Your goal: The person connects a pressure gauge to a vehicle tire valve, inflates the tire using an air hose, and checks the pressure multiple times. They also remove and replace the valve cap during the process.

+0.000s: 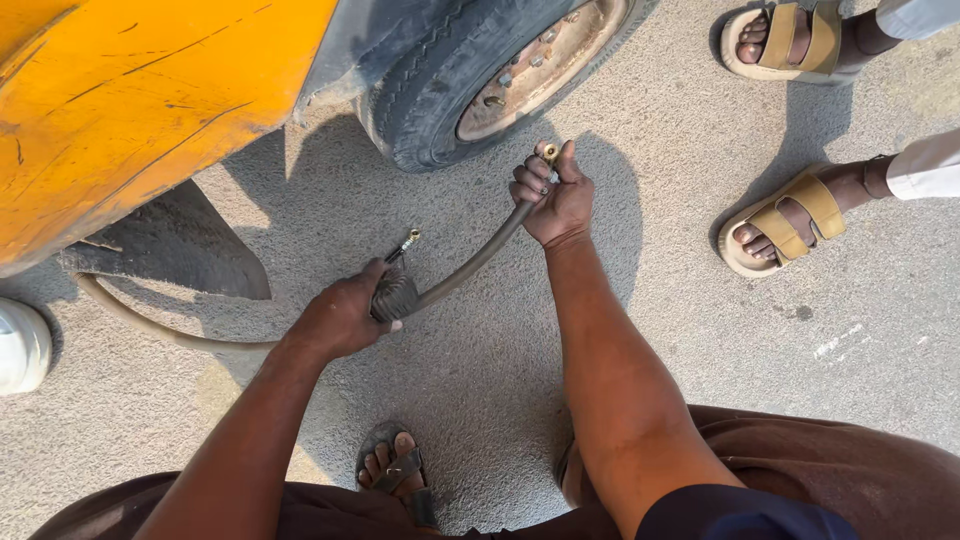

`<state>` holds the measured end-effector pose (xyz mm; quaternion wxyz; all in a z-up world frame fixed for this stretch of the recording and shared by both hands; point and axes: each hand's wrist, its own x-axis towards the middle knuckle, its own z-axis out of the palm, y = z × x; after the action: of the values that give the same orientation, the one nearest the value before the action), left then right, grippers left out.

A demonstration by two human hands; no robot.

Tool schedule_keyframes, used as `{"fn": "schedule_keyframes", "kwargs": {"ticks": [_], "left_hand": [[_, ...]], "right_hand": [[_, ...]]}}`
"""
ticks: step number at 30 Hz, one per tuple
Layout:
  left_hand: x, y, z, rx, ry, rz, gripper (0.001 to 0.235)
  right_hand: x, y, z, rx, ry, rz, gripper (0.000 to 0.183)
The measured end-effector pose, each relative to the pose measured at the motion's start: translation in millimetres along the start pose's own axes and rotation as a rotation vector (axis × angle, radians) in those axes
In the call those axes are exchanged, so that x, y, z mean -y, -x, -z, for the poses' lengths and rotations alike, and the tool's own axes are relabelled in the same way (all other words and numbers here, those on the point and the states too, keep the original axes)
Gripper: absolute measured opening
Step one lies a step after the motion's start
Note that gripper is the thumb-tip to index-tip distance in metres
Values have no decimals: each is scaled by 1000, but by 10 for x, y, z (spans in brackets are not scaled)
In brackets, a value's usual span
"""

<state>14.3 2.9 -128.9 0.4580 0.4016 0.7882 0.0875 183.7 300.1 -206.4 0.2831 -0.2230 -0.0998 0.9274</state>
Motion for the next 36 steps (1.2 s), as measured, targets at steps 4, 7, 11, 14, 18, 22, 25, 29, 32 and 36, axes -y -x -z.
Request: {"fn": "schedule_keyframes", "kwargs": {"ticks": [4, 7, 11, 14, 18, 22, 25, 29, 32, 36], "left_hand": [[131, -151, -216, 147, -11, 3, 101], [159, -228, -234, 149, 59, 5, 102], [139, -249, -155, 105, 210, 52, 88], [145, -222, -84, 57, 491, 170, 83], [96, -285, -34, -156, 589, 217, 75], [99, -308, -18, -84, 715, 254, 65], [119, -285, -8, -56, 755, 272, 61], [116, -315, 6, -47, 858, 190, 58], [120, -287, 16, -22, 824, 180, 57], [52, -263, 87, 14, 804, 218, 49]], "right_hand": [[-6, -2, -35, 191, -91, -83, 43], [-33, -85, -196, -90, 155, -26, 44], [72, -222, -442, -335, 660, -108, 46], [111, -435, -541, -364, 838, -72, 45], [-39, -830, -469, -627, 1017, 214, 49], [-230, -1010, -298, -661, 1314, 331, 33], [-324, -1032, -260, -489, 1222, 486, 21], [-288, -1068, -284, -588, 1551, 601, 18], [-317, -1105, -275, -630, 1704, 538, 18], [-280, -1152, -257, -595, 1630, 532, 16]]}}
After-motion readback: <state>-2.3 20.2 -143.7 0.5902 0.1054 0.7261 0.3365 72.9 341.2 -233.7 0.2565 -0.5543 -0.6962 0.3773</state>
